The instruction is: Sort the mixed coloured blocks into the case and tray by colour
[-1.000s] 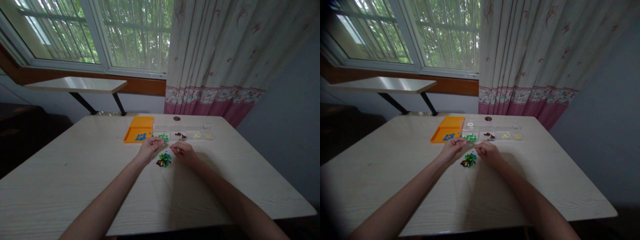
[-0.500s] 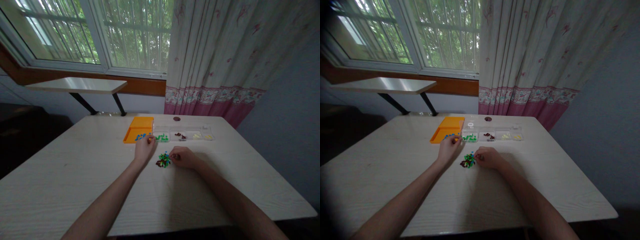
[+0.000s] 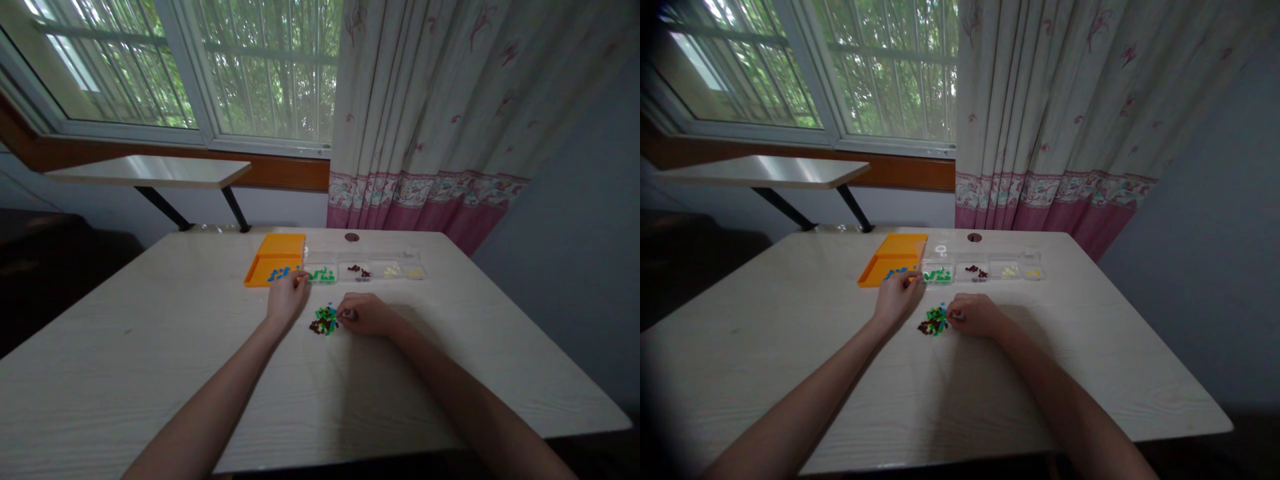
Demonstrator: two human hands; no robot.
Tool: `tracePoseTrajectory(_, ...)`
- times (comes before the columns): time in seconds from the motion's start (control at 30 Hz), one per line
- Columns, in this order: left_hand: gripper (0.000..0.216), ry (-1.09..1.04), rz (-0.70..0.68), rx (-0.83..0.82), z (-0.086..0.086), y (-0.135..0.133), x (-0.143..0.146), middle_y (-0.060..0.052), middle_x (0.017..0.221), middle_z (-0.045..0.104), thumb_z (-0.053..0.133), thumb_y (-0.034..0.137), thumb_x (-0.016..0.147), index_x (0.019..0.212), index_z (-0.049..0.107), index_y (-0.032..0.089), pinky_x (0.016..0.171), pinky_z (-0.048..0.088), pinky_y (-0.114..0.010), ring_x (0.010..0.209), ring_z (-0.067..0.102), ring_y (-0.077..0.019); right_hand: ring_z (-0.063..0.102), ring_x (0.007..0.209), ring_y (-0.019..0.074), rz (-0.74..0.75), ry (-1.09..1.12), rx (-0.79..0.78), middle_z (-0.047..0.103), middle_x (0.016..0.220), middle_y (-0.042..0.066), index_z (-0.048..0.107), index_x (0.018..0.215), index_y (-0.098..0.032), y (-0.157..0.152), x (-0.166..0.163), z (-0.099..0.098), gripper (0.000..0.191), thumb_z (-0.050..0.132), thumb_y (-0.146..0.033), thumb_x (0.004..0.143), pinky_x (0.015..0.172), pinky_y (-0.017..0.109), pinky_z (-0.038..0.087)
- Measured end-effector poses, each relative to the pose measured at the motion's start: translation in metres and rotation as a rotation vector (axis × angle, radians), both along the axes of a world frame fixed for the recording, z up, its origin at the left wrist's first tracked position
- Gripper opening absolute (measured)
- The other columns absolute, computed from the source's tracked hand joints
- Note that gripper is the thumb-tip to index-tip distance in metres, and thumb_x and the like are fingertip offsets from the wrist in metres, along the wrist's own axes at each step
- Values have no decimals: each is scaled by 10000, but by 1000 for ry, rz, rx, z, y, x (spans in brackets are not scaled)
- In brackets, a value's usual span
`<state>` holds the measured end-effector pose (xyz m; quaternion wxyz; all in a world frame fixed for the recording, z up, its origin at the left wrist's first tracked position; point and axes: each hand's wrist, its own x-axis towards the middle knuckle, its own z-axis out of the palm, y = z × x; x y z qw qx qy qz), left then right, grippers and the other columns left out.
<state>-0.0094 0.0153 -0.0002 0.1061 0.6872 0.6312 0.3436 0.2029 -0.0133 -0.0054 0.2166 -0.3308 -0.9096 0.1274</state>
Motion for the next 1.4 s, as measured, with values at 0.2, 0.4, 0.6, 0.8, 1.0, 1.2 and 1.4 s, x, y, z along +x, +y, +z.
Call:
tracePoseTrajectory(0.2, 303, -55, -229, -13, -4, -11, 8, 25, 484, 505, 435, 354, 785, 846, 658, 157, 471, 282, -194, 448, 442, -95, 531, 616, 94, 5, 25, -9, 600, 711, 0, 618, 770, -186, 1, 4, 4, 165, 531, -105, 656, 608, 179, 398)
tracePoseTrajectory(0.4, 297, -59, -308, -10, -2, -17, 13, 35, 476, 468, 434, 347, 786, 828, 658, 155, 465, 270, -185, 442, 411, -83, 506, 579, 89, -11, 12, -30, 580, 669, -12, 611, 758, -179, 0, 5, 6, 140, 567, -139, 632, 575, 180, 384)
tracePoseTrajectory(0.6, 290, -66, -326, -16, -1, -18, 13, 33, 486, 471, 435, 345, 788, 826, 651, 156, 470, 274, -187, 452, 417, -85, 524, 620, 97, 16, -1, -31, 600, 704, -3, 613, 777, -186, 2, 5, 0, 150, 549, -138, 651, 609, 188, 393)
tracePoseTrajectory(0.8, 297, -46, -331, -20, -2, -18, 13, 32, 486, 480, 428, 353, 795, 823, 652, 160, 471, 268, -191, 453, 427, -88, 518, 583, 90, -17, -17, -51, 604, 676, -1, 618, 742, -179, 2, 5, 2, 113, 555, -147, 653, 585, 186, 387)
tracePoseTrajectory(1.0, 286, -64, -332, -22, -1, -18, 14, 38, 478, 462, 438, 346, 789, 825, 654, 161, 469, 271, -187, 449, 419, -85, 510, 551, 83, -41, -35, -49, 599, 630, -10, 626, 741, -177, 4, 4, 1, 99, 565, -167, 664, 566, 183, 378)
tracePoseTrajectory(1.2, 281, -87, -355, -35, 0, -20, 15, 41, 474, 448, 447, 335, 777, 846, 659, 165, 458, 273, -184, 448, 410, -86, 524, 554, 85, -40, -8, -56, 611, 641, -5, 637, 744, -182, 4, 4, 1, 105, 556, -175, 677, 565, 181, 387)
tracePoseTrajectory(1.4, 293, -97, -361, -57, 1, -20, 15, 36, 481, 462, 448, 350, 773, 841, 661, 162, 456, 278, -185, 453, 414, -88, 514, 544, 78, -7, 22, -79, 605, 635, -12, 658, 774, -194, 2, 5, 4, 153, 559, -155, 663, 562, 175, 390)
